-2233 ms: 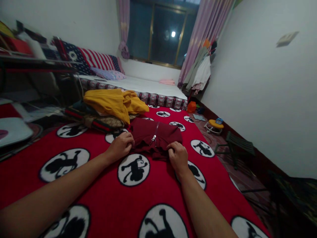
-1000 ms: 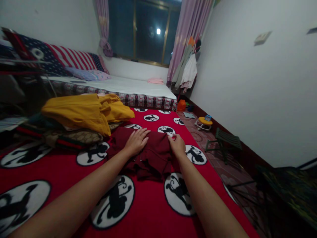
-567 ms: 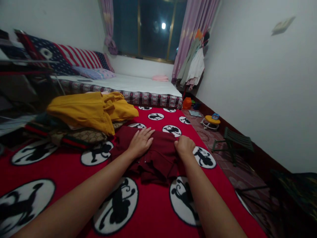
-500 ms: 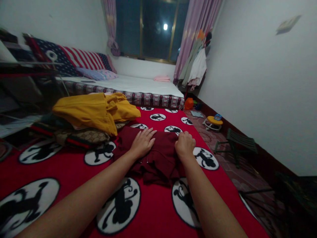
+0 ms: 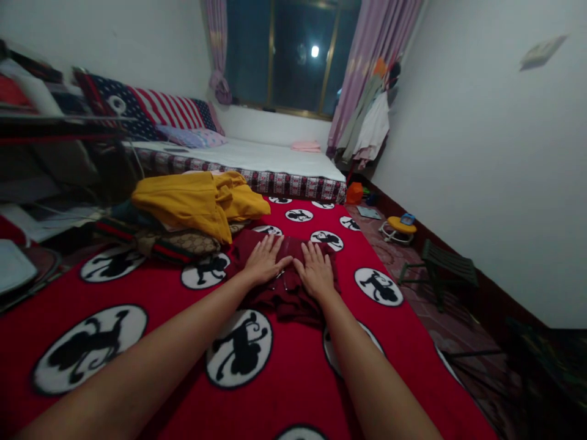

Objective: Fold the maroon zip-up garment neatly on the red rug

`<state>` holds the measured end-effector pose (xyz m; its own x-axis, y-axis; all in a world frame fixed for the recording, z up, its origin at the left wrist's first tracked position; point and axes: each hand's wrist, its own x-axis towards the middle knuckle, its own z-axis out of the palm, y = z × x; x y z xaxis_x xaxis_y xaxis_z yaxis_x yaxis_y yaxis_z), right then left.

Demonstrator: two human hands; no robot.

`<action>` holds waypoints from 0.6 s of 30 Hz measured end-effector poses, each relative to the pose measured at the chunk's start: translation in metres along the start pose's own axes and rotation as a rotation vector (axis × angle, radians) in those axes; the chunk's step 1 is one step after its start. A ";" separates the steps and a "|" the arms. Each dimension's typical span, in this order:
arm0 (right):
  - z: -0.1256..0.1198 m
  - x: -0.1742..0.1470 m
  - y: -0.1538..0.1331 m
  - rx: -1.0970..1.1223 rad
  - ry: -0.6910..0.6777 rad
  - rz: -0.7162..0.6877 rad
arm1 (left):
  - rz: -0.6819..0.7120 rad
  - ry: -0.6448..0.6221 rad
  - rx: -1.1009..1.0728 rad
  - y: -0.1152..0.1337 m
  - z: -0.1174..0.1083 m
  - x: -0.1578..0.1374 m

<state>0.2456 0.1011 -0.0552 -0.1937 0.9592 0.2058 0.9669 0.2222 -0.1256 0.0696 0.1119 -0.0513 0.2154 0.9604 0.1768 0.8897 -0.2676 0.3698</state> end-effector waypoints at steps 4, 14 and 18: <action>0.000 -0.006 -0.003 -0.046 0.003 0.029 | 0.031 -0.041 0.100 -0.017 -0.011 -0.031; -0.003 -0.056 0.011 -0.072 -0.012 0.110 | -0.031 0.047 0.184 -0.040 -0.022 -0.088; 0.001 -0.076 0.013 -0.041 0.057 0.120 | -0.110 0.167 0.199 -0.045 -0.022 -0.109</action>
<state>0.2732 0.0316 -0.0732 -0.0672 0.9667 0.2471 0.9888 0.0977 -0.1132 -0.0028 0.0176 -0.0669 0.0585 0.9523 0.2997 0.9692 -0.1260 0.2114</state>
